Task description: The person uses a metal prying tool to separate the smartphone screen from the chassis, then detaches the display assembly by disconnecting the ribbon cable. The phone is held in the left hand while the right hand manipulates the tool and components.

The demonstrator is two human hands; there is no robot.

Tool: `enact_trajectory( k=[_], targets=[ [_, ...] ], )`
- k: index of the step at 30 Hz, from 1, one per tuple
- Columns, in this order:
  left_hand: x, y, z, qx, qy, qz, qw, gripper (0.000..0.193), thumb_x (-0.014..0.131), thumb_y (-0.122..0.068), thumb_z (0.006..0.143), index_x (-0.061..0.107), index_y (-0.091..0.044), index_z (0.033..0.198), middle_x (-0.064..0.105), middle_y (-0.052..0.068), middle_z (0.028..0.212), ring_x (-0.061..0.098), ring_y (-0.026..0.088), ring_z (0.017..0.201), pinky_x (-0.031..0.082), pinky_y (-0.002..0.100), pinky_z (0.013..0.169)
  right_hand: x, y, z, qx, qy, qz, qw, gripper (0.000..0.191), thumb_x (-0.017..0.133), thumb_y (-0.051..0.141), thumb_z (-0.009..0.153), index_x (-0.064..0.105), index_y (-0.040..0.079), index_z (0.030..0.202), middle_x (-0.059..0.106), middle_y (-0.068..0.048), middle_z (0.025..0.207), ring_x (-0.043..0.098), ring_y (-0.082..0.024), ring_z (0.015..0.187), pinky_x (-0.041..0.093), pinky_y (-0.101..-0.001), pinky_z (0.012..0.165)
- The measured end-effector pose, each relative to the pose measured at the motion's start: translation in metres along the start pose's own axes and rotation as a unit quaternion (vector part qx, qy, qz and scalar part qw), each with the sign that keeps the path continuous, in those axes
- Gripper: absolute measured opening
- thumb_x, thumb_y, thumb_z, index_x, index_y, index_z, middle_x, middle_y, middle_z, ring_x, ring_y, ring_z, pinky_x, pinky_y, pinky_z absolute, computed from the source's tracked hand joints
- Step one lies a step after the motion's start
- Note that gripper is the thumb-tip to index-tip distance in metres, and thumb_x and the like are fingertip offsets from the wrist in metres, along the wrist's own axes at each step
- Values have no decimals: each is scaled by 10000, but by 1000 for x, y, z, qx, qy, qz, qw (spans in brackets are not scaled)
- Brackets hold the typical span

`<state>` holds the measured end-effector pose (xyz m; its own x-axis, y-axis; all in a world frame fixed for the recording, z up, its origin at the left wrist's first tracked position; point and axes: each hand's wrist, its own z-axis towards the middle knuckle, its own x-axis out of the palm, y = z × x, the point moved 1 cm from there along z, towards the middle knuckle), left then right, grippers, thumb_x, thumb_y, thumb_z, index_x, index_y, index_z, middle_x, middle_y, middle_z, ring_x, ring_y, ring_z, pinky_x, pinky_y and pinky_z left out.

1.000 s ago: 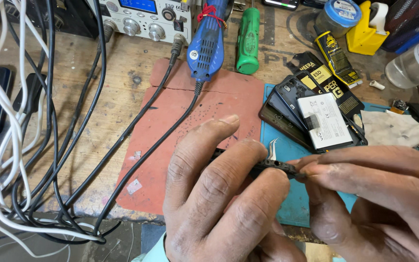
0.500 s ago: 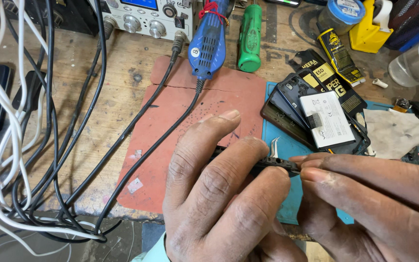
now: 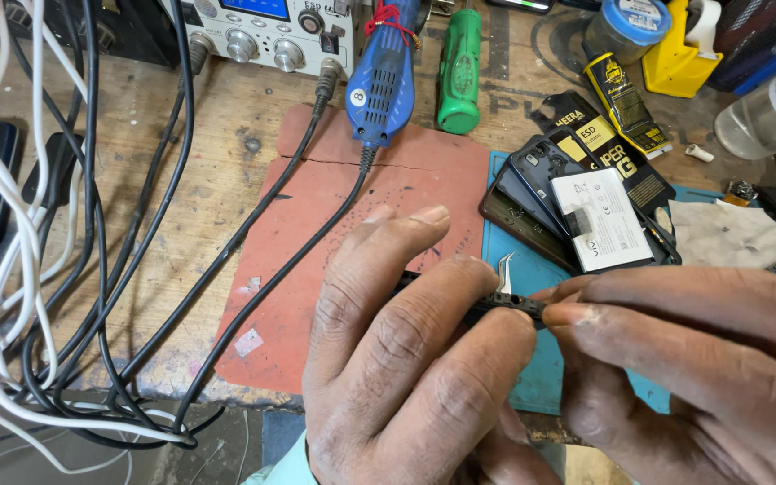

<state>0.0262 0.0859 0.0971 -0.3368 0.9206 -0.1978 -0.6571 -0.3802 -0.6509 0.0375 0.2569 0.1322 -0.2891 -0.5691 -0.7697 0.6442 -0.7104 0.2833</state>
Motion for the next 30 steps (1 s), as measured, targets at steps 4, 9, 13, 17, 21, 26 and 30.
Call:
enact_trajectory(
  k=[4,9,13,17,21,26,30],
  targets=[
    [-2,0,-4,-1,19,3,1000,186,705,-149,818,657,-116,994,699,77,1083,695,335,1222,544,582,1171,0,-7,3,34,6,59,998,315,806,61,799,641,94,1065,709,-113,1044,774,-182,927,617,-304,817],
    [-6,7,-5,33,37,6,999,193,696,-150,822,669,-118,1010,705,104,1137,672,392,1291,521,627,1184,-4,-9,-1,57,18,75,995,328,807,42,782,659,103,1068,712,-102,1056,762,-174,937,632,-283,802],
    [-8,11,-3,56,42,1,998,194,737,-196,842,672,-125,1011,708,111,1134,661,420,1296,532,653,1190,-3,-7,-4,66,14,66,996,333,834,74,775,676,111,1066,716,-93,1051,735,-174,926,612,-291,802],
    [-7,10,-2,48,32,-4,998,205,765,-205,838,680,-146,1014,713,102,1133,665,421,1307,549,624,1150,0,-5,-3,67,-3,64,996,319,828,79,788,669,116,1063,714,-85,1048,746,-171,932,644,-284,818],
    [-8,9,-2,44,44,-3,998,213,783,-215,842,685,-150,1019,706,100,1143,651,426,1319,549,642,1182,0,-4,-3,67,0,65,996,318,816,87,783,663,111,1061,711,-94,1050,780,-167,930,654,-293,824],
    [-6,6,0,40,47,23,998,225,739,-225,813,682,-138,1013,688,98,1141,651,413,1323,506,652,1193,1,-3,-10,65,-9,57,996,325,818,102,804,646,106,1080,713,-97,1065,781,-176,951,652,-307,852],
    [-5,0,3,27,50,29,998,227,698,-218,748,671,-114,948,666,95,1032,663,404,1247,459,690,1173,5,0,-17,96,-21,63,993,346,818,100,819,629,95,1108,736,-99,1080,746,-138,901,577,-214,723]
  ],
)
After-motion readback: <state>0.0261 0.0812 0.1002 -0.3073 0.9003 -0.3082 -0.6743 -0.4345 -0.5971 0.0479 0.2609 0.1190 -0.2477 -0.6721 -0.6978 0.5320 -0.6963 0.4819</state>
